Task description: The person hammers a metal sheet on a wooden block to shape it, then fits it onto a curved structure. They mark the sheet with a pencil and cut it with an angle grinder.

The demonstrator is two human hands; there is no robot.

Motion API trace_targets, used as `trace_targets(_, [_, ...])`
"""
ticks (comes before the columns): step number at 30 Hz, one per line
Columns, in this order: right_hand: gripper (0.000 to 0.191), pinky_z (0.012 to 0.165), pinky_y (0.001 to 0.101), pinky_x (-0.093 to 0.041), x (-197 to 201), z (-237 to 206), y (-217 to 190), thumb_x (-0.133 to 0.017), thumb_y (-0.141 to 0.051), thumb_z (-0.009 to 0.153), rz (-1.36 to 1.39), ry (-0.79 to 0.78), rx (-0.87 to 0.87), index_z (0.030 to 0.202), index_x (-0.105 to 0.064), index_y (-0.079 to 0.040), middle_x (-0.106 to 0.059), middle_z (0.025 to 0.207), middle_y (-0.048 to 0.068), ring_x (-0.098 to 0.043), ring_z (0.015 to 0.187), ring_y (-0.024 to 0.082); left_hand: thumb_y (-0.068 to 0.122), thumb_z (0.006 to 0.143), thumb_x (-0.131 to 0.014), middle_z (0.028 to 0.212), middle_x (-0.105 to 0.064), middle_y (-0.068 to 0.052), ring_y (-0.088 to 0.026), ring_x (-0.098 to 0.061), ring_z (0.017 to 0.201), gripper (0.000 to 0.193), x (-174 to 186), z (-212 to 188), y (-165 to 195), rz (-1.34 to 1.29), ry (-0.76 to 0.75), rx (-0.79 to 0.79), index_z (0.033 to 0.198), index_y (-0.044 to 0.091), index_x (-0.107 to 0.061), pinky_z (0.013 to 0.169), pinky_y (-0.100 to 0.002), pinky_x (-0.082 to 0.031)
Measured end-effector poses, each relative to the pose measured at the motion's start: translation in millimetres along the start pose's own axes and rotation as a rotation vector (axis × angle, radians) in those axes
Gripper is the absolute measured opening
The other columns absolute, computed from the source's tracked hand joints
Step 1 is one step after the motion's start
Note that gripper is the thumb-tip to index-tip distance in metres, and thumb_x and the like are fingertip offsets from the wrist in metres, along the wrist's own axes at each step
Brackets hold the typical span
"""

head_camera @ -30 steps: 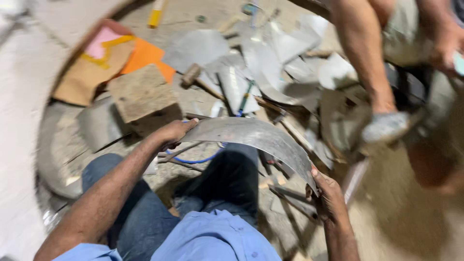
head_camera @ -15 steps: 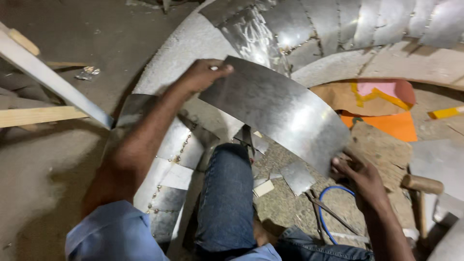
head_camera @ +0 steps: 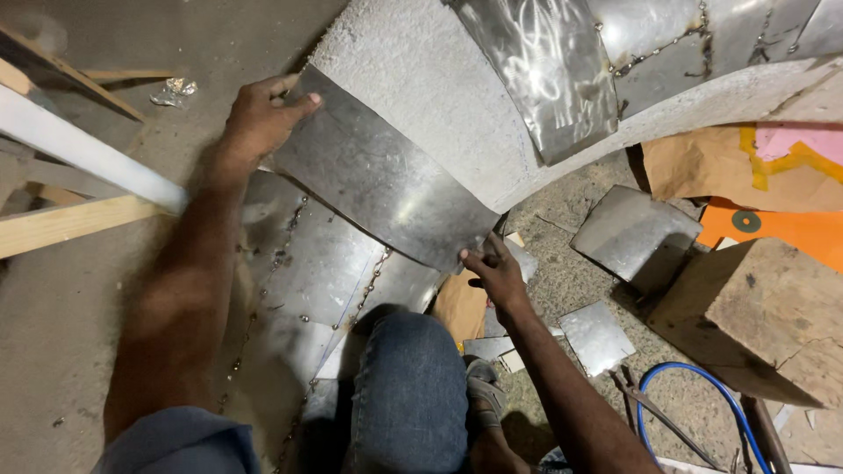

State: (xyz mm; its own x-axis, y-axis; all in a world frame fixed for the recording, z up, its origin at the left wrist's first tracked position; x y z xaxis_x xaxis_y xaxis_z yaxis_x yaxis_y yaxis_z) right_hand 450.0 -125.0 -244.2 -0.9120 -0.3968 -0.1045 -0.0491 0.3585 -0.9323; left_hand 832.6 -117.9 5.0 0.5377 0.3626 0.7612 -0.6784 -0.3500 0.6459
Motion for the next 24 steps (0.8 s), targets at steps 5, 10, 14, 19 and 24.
trace_targets(5, [0.093,0.072,0.0355,-0.064,-11.5,14.0,16.6,-0.081,-0.039,0.082,-0.060,0.081,0.040,0.157,-0.037,-0.004,-0.070,0.114,0.017,-0.072,0.098,0.022,0.056,0.088,-0.073,0.149,-0.051,-0.016,-0.034,-0.046,0.140,0.074,-11.7,15.5,-14.4,0.302,0.030,0.085,0.148,0.017,-0.055,0.116,-0.057,-0.027])
trace_targets(10, [0.080,0.068,0.0305,-0.065,-21.1,14.9,33.9,-0.081,-0.036,0.086,-0.105,0.170,0.042,0.151,-0.049,-0.003,-0.069,0.103,0.011,-0.072,0.093,0.016,0.070,0.097,-0.067,0.151,-0.041,-0.022,-0.041,-0.040,0.139,0.084,-27.2,5.9,-37.6,0.229,0.047,0.115,0.153,0.010,-0.047,0.112,-0.059,-0.035])
trace_targets(14, [0.075,0.070,0.0295,-0.065,-19.5,12.7,40.2,-0.082,-0.030,0.086,0.006,0.165,0.046,0.148,-0.051,-0.001,-0.075,0.090,0.009,-0.074,0.083,0.015,0.064,0.099,-0.067,0.144,-0.048,-0.024,-0.041,-0.044,0.136,0.079,-36.6,-3.0,-52.5,0.239,0.136,0.085,0.152,0.008,-0.050,0.107,-0.059,-0.039])
trace_targets(19, [0.071,0.068,0.0291,-0.066,-25.8,3.3,34.1,-0.082,-0.028,0.086,-0.076,0.145,0.019,0.147,-0.057,-0.003,-0.072,0.082,0.010,-0.073,0.078,0.013,0.060,0.096,-0.070,0.141,-0.055,-0.020,-0.037,-0.053,0.131,0.074,-18.9,-7.6,-75.7,0.175,0.205,0.071,0.148,0.009,-0.054,0.108,-0.050,-0.043])
trace_targets(24, [0.071,0.066,0.0283,-0.063,-29.1,-6.3,23.3,-0.083,-0.023,0.084,-0.065,0.177,0.066,0.144,-0.053,-0.001,-0.077,0.084,0.005,-0.074,0.075,0.011,0.055,0.106,-0.065,0.140,-0.058,-0.024,-0.043,-0.053,0.130,0.063,-16.6,-21.8,-89.1,0.251,0.215,0.013,0.148,0.009,-0.057,0.107,-0.053,-0.041])
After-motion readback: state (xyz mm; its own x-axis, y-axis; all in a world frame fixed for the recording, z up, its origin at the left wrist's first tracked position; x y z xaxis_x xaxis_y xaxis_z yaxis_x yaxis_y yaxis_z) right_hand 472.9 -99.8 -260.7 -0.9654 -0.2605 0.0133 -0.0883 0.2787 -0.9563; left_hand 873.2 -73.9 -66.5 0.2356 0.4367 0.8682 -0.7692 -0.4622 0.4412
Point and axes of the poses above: each hand's wrist, its own z-axis towards the middle knuckle, its own x-axis out of the back of the hand, y = z × x, the point moved 7 cm from there along z, towards the middle knuckle
